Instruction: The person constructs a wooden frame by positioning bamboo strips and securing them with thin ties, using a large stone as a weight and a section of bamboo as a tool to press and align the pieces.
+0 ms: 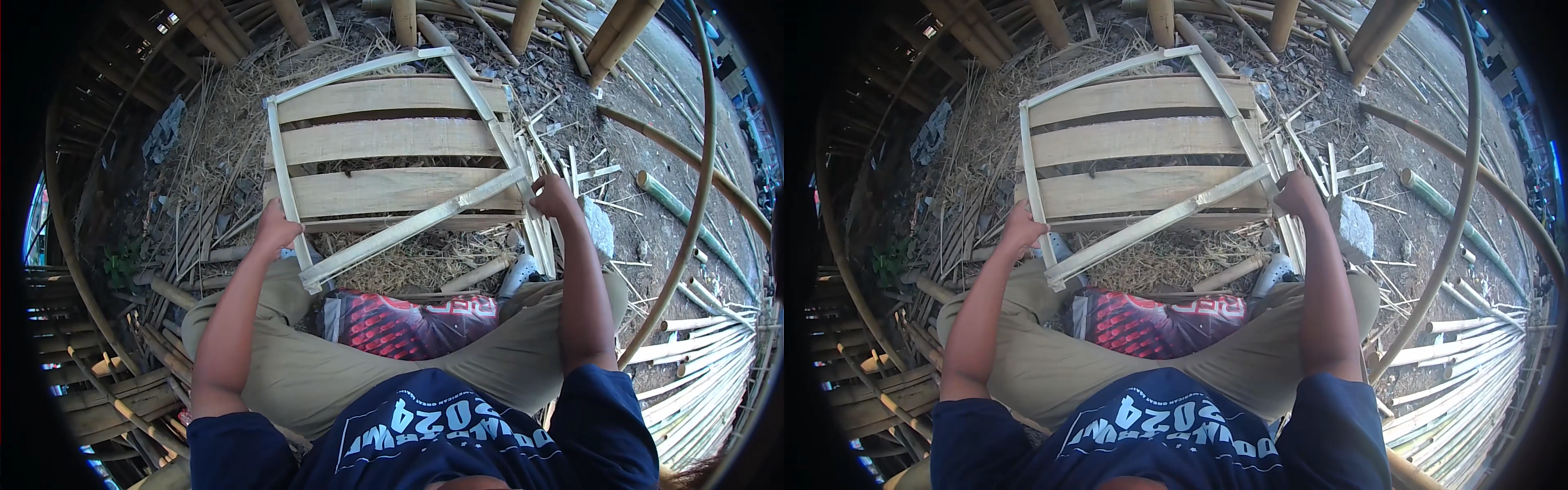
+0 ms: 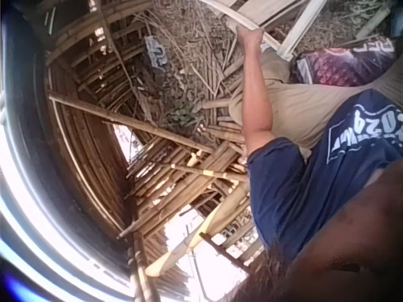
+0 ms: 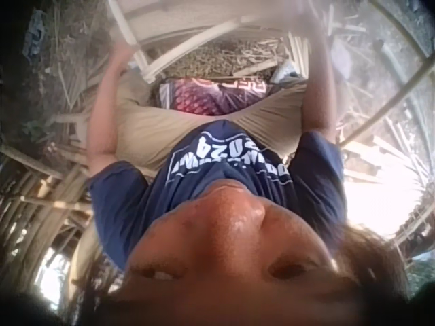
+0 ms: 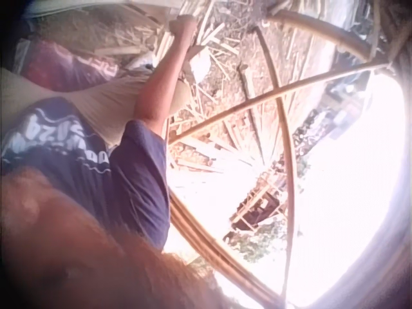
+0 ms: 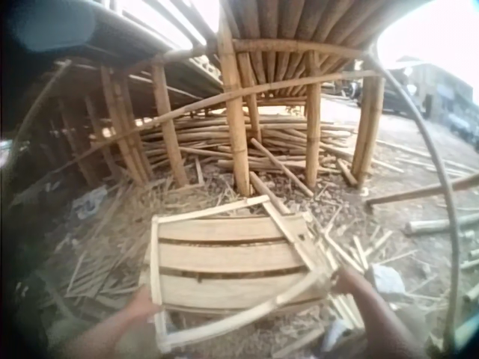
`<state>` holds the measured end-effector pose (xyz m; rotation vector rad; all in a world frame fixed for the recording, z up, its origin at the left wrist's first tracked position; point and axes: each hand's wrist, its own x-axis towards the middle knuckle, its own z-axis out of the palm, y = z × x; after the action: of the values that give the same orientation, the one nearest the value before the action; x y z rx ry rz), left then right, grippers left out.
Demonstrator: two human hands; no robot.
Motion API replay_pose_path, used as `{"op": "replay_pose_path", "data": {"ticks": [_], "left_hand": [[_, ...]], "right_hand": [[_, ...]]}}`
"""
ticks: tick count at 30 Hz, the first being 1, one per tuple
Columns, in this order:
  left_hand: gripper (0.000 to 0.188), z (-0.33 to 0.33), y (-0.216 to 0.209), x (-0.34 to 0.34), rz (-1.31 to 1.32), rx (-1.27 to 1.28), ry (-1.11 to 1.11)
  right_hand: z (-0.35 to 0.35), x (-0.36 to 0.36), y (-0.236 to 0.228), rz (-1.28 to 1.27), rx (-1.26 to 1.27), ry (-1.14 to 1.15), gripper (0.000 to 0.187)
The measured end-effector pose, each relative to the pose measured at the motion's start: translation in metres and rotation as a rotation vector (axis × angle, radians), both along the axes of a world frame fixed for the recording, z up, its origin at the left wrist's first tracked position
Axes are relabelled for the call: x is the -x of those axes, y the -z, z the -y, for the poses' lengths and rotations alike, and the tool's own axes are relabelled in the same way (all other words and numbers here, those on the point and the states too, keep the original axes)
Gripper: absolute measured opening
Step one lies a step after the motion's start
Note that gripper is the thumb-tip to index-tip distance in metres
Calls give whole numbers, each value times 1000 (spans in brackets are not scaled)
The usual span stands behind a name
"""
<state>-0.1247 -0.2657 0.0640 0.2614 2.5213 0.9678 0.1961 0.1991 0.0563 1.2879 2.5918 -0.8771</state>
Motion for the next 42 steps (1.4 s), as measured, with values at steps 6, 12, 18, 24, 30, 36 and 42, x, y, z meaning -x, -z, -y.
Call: {"op": "replay_pose_path", "data": {"ticks": [6,12,18,24,30,36,42], "left_hand": [[63,4,0,2,125,21,-14],[60,3,-8,4,27,-31,11],[60,-19,-19,52,-63,-29,111],[70,-40,-26,115,-420,272,274],[71,-72,-22,109,-545,470,248],[68,-83,-20,100,-823,581,310],[59,-185,-13,-52,-688,-101,1031]], "right_hand": [[-3,-13,2,10,103,1,37],[4,-23,-1,-29,154,33,36],[10,-29,8,-131,236,54,31],[43,-9,13,-274,365,56,27],[72,-2,25,-331,468,95,31],[89,3,36,-331,474,101,34],[100,1,29,-382,389,175,34]]}}
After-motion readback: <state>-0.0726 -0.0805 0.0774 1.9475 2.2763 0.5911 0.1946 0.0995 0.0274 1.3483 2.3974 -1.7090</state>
